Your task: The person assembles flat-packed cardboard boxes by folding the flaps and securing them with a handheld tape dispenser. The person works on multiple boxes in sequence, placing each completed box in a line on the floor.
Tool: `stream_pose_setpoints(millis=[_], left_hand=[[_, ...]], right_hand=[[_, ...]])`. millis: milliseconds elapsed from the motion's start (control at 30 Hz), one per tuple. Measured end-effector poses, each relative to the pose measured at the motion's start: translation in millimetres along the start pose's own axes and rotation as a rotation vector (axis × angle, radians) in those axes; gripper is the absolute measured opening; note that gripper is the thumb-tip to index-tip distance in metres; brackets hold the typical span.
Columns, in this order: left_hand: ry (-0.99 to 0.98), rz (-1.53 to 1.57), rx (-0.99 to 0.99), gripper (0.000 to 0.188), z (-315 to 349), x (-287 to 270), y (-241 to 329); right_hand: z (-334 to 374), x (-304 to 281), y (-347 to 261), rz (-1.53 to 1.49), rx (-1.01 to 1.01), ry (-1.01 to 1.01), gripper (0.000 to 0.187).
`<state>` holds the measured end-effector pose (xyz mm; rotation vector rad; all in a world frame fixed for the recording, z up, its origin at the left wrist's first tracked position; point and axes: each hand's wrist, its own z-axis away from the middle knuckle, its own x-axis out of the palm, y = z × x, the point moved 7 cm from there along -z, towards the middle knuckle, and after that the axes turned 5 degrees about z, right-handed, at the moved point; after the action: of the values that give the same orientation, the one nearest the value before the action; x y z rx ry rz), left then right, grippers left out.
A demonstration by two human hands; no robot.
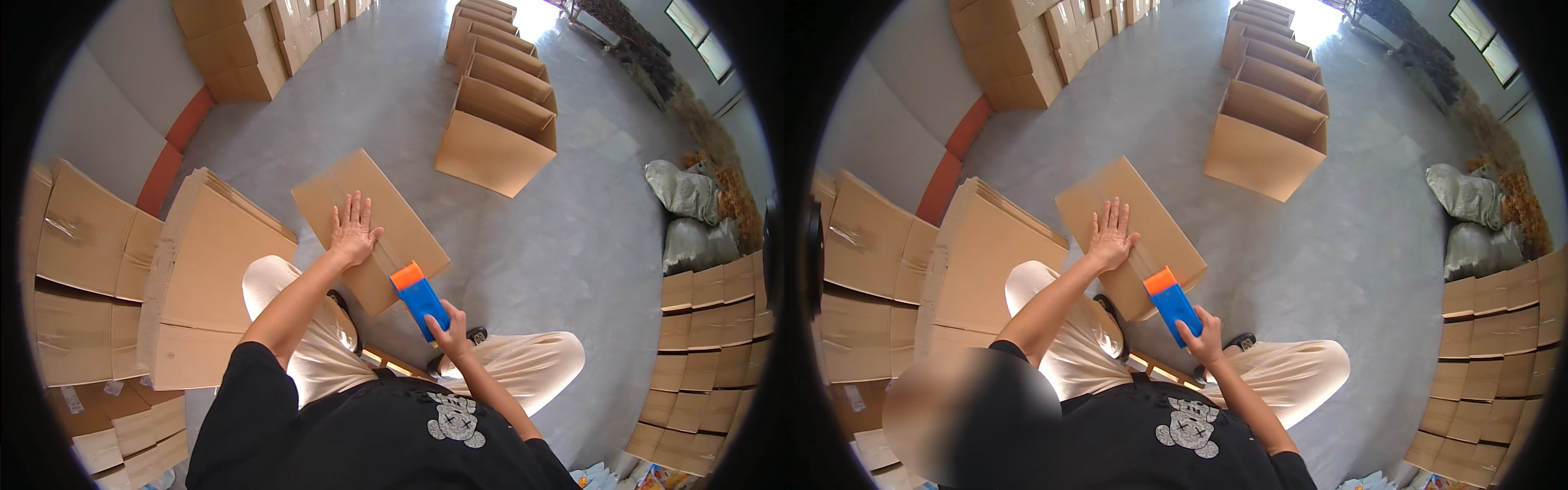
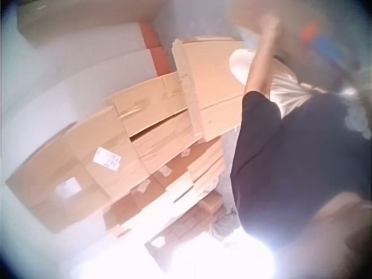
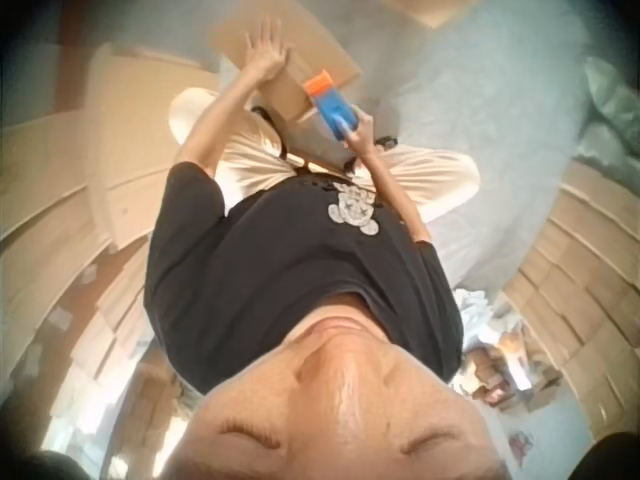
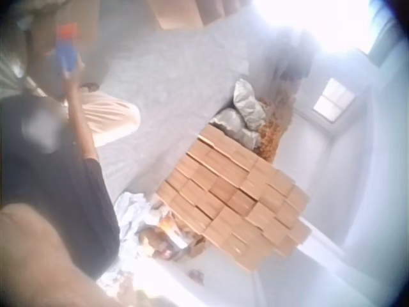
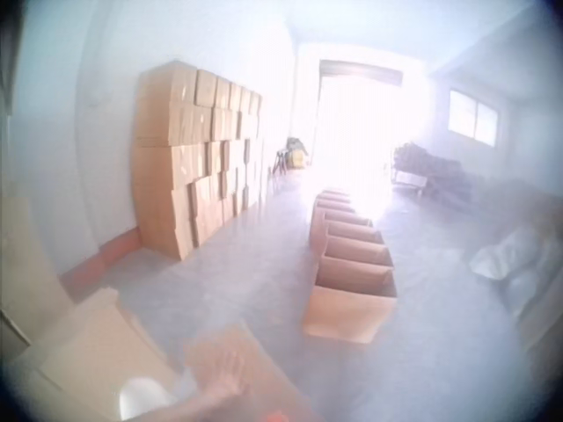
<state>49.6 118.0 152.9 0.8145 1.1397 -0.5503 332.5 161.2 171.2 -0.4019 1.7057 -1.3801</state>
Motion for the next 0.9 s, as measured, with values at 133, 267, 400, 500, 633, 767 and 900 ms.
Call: stream_pose_setpoints(millis=[133,267,400,500,633,767,900], left_hand=[[-0.058,0.012,-0.01,0.08,-8,-6,-12],[-0.093,0.015,-0.028,0.092,-9,-14,-16],[-0.032,0.029,-0.147,0.117,-39,-34,-55],[-0.028,0.063,-0.284,0.133,-54,-45,-74],[-0.075,0.077,-0.315,0.141,-60,-41,-76],[-0.069,0.075,-0.336,0.141,-61,-43,-88],[-0.035,0.097,-0.322,0.142,-64,-34,-87]], right_hand=[[-14,9,-5,-0.159,0.119,-0.15,0.045],[21,-47,-50,0.131,0.083,-0.332,0.048],[74,-70,-33,-0.052,0.526,-0.483,0.041],[77,-59,-4,0.074,0.664,-0.54,0.042],[13,5,57,0.356,0.657,-0.523,0.05],[-44,56,60,0.357,0.656,-0.383,0.053],[-20,69,86,0.826,0.292,-0.324,0.056]])
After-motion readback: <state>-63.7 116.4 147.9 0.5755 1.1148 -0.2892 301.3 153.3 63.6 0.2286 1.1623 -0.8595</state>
